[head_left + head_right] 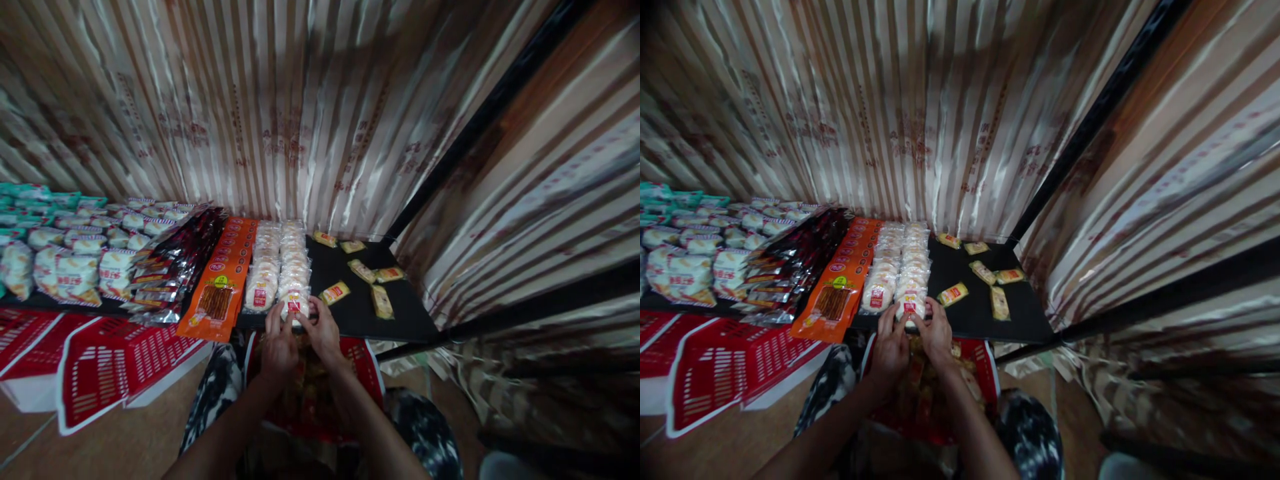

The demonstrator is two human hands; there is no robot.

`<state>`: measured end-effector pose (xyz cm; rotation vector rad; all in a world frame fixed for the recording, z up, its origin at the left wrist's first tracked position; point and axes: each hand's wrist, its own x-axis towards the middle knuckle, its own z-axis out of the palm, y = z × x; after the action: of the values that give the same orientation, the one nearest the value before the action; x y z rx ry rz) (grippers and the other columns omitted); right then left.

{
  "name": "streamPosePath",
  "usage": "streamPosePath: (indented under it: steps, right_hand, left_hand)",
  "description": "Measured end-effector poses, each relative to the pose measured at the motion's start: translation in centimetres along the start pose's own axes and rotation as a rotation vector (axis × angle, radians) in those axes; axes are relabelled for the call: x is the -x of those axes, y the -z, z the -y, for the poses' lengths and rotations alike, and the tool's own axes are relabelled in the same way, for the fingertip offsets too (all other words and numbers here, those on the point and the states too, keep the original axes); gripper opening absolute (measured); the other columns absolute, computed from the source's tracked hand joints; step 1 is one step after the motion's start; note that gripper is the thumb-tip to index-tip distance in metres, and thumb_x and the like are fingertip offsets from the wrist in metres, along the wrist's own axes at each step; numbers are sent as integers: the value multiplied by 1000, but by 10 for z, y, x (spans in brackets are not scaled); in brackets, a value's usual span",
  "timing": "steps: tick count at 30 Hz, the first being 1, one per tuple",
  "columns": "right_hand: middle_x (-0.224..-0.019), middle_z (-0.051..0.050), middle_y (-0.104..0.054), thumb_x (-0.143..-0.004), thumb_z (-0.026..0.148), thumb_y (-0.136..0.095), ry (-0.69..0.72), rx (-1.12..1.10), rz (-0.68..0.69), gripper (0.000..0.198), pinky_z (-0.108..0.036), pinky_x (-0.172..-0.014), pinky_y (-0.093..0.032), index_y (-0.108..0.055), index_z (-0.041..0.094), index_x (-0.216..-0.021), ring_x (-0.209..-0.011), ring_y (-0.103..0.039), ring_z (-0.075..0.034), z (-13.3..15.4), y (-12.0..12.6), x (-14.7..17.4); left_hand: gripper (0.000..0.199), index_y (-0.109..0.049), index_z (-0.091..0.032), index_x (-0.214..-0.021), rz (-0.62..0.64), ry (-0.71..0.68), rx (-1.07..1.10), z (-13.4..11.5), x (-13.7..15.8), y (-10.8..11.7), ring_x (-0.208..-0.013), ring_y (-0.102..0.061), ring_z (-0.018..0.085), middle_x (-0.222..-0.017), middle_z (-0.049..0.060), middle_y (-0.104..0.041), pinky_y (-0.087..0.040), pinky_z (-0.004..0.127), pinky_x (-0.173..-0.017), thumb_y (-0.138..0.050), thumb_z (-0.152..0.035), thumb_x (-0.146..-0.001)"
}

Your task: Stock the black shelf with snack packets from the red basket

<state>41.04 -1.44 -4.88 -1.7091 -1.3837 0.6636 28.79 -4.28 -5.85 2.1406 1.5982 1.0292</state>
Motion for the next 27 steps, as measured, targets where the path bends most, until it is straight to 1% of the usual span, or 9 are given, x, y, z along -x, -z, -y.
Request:
streamPosePath:
  steps: [4,8,10,12,14,16,20,23,27]
  right_hand:
    - [-100,-8,-59,-74,39,-57,0,-19,-24,44,-30,-68,-51,-54,19,-112,-83,-59,-19,5,-2,5]
    - [-108,-13,-57,-80,38,-48,32,-105,-133,39,-31,-74,-50,-53,16,-112,-91,-59,-20,-5,-1,33]
    - [-104,-13,-59,-83,37,-42,6,-44,-194,34,-33,-78,-49,-55,15,-107,-91,-58,-20,-19,5,53]
    - [-100,-12,-61,-84,33,-39,-40,115,-201,31,-35,-83,-47,-57,16,-101,-93,-58,-21,-37,15,71]
    - [-100,-13,-62,-83,29,-39,-92,317,-138,29,-35,-88,-43,-59,16,-99,-97,-56,-23,-55,28,84]
    - [-100,-13,-64,-82,25,-41,-141,492,-20,28,-35,-90,-41,-61,15,-99,-100,-56,-24,-71,39,92]
    - [-103,-13,-65,-80,24,-48,-226,674,198,25,-33,-89,-40,-63,17,-99,-100,-59,-23,-89,52,98]
    - [-103,-13,-66,-80,29,-51,-325,710,264,27,-29,-81,-43,-63,17,-101,-96,-62,-22,-93,51,98]
    - [-100,-13,-68,-89,30,-35,-394,755,259,32,-27,-74,-43,-63,17,-98,-90,-65,-21,-95,49,96]
  left_hand:
    - [51,-50,-14,-122,-1,-3,-23,0,2,0,-129,-31,26,-137,13,-40,-32,48,-106,-35,-4,-74]
    - [49,-47,-12,-124,-5,-65,-47,6,21,3,-131,-28,26,-138,14,-38,-32,47,-106,-35,-6,-77]
    - [44,-50,-13,-121,11,-97,-46,8,34,6,-129,-31,25,-135,14,-41,-33,46,-105,-36,-9,-79]
    - [38,-54,-15,-116,40,-118,-27,9,47,8,-125,-37,24,-130,13,-47,-35,45,-104,-38,-12,-81]
    - [34,-57,-16,-110,99,-117,3,8,61,6,-120,-43,22,-125,12,-52,-38,42,-102,-37,-13,-82]
    - [35,-59,-16,-107,200,-70,20,4,73,1,-117,-48,21,-124,12,-52,-42,38,-99,-35,-11,-82]
    - [39,-58,-13,-111,394,28,23,-10,89,-9,-121,-46,21,-130,14,-49,-40,37,-101,-34,-9,-81]
    - [37,-58,-15,-110,489,64,43,-20,92,-8,-120,-48,20,-133,11,-48,-43,36,-99,-34,-12,-82]
    - [35,-59,-14,-107,524,41,48,-24,94,-4,-118,-49,22,-136,13,-45,-43,37,-97,-34,-11,-82]
